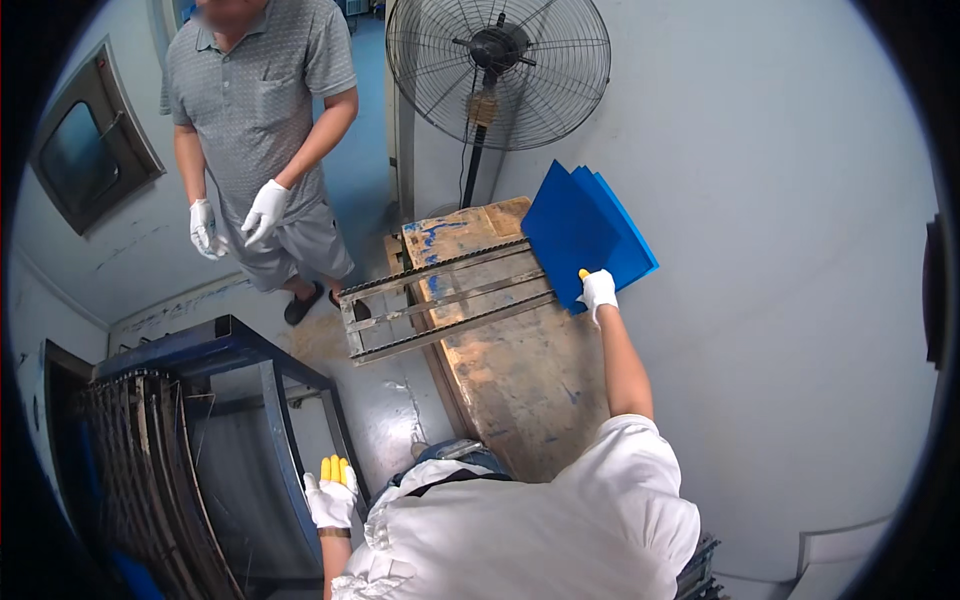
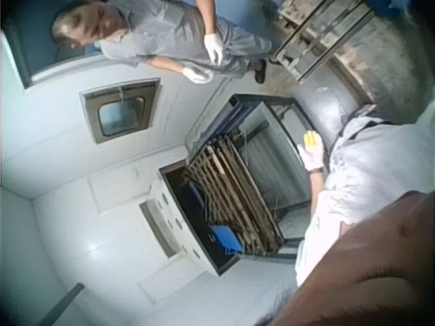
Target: The person repeatedly picks up blue rectangular plastic sheets from a stack and places them onto a metal rack. Another person assists by taking sheets from the rack and restacking them nearby. The task continues in a repetitive loop throughout the clip.
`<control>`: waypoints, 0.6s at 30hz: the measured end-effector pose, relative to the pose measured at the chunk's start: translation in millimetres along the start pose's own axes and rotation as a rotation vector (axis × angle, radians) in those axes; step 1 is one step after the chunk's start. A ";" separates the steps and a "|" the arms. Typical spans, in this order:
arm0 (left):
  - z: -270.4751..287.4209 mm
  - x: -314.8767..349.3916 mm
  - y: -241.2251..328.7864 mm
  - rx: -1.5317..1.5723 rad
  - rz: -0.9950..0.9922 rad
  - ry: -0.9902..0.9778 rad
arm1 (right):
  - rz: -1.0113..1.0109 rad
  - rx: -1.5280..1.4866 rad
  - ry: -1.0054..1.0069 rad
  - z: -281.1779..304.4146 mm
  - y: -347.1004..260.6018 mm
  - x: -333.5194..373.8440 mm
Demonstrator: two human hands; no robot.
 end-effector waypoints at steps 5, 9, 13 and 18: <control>0.9 2.8 -7.4 -0.046 0.011 0.019 | -0.652 -1.164 -0.089 -47.3 -0.6 2.3; 51.7 -20.4 8.2 -0.372 0.269 -0.004 | -0.352 -0.688 -0.487 -27.8 -7.1 22.5; 33.6 -8.7 -15.6 -0.610 0.159 0.223 | -0.242 -0.625 -0.763 -85.1 -2.3 22.7; 36.8 0.9 -8.8 -0.509 0.103 0.173 | -0.276 -1.779 -1.289 -76.6 -91.8 41.2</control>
Point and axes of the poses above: each hand's wrist, its own x-axis away from the middle knuckle, its own z-axis out of the back of the hand, y = z × x, the point moved 1 cm from there along -x, towards the middle knuckle, and after that the axes turned 3 degrees about -z, right-handed, at the moved point
